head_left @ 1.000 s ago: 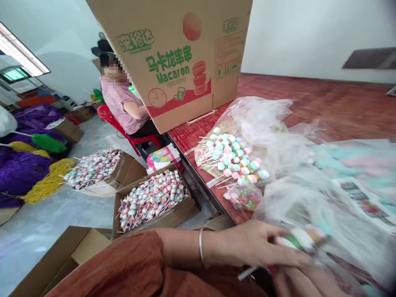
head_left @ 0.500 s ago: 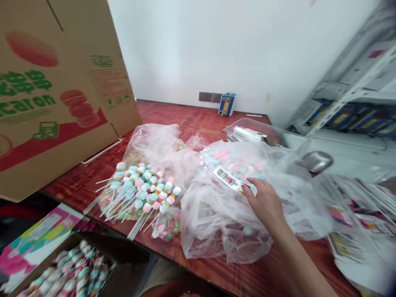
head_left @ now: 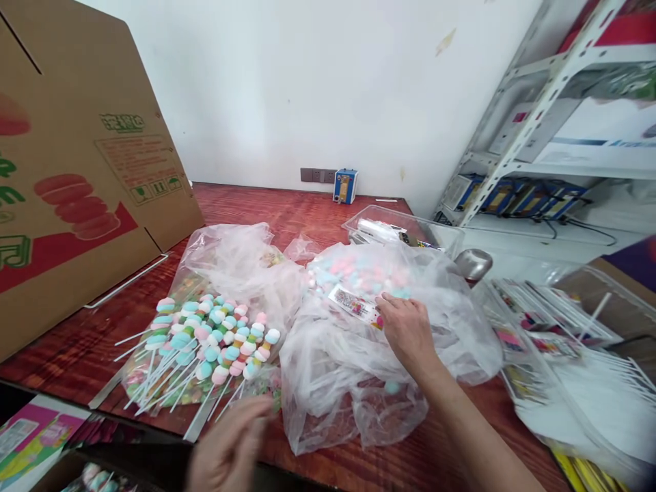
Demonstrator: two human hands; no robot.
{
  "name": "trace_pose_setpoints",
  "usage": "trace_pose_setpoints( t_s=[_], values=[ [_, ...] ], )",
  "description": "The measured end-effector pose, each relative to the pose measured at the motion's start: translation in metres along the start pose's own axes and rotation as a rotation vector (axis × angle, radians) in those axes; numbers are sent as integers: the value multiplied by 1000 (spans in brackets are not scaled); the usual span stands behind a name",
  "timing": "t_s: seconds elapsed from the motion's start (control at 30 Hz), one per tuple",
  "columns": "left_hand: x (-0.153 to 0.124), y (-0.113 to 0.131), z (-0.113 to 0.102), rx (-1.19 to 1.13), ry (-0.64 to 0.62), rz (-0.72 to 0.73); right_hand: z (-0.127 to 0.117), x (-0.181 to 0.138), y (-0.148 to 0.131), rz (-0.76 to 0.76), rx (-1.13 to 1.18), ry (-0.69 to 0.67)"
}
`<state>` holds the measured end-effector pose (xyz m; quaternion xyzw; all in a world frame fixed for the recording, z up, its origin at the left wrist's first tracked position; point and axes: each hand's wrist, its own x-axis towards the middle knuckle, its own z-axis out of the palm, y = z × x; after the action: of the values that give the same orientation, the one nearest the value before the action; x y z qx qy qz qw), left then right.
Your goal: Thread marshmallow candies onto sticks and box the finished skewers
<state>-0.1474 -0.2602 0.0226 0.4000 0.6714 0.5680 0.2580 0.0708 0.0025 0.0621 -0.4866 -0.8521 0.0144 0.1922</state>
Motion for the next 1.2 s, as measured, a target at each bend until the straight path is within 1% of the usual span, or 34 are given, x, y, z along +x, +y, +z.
trace_pose_setpoints(
  t_s=[0.03,0.07,0.1,0.13,0.17,0.2,0.23,0.27,0.33,0.4,0.5,0.6,0.7,0.73,0.83,0.9,0.93,1.0,1.03,1.07,1.13,1.2],
  values=[
    [6,9,33,-183,-233,-147,-10,-3,-3,-29,11,5],
    [12,20,68,-407,-411,-318,-20,-7,-5,-57,49,11],
    [19,32,100,-641,-563,-439,-31,-12,-8,-80,119,13],
    [26,42,129,-863,-664,-500,-42,-17,-9,-96,219,10],
    [34,52,153,-1062,-712,-498,-53,-23,-10,-104,340,-2],
    [40,59,171,-1209,-727,-475,-64,-30,-9,-104,461,-23],
    [46,65,184,-1312,-705,-457,-73,-37,-8,-99,561,-50],
    [50,69,191,-1373,-662,-448,-80,-43,-6,-88,624,-79],
    [55,74,195,-1356,-541,-460,-89,-56,-2,-51,678,-116],
    [56,75,192,-1231,-401,-484,-89,-67,3,17,708,-99],
    [53,76,187,-1054,-214,-483,-79,-81,3,117,727,-38],
    [51,74,188,-1006,-117,-475,-67,-91,-4,169,680,-10],
    [49,68,189,-1018,-85,-505,-56,-95,-10,163,582,30],
    [48,65,189,-1024,-100,-519,-53,-96,-12,149,539,54],
    [47,59,187,-1069,-194,-581,-47,-97,-13,86,466,99],
    [47,57,185,-1139,-217,-636,-46,-99,-14,93,524,93],
    [47,57,184,-1181,-204,-666,-47,-101,-15,125,581,98],
    [49,56,182,-1256,-151,-715,-49,-106,-18,214,701,150],
    [50,56,180,-1283,-124,-730,-51,-108,-20,241,741,198],
    [51,56,179,-1305,-103,-737,-53,-111,-23,243,761,252],
    [52,57,177,-1339,-88,-733,-54,-116,-29,182,759,336],
    [53,57,176,-1360,-100,-724,-53,-118,-34,110,738,368]
  ],
)
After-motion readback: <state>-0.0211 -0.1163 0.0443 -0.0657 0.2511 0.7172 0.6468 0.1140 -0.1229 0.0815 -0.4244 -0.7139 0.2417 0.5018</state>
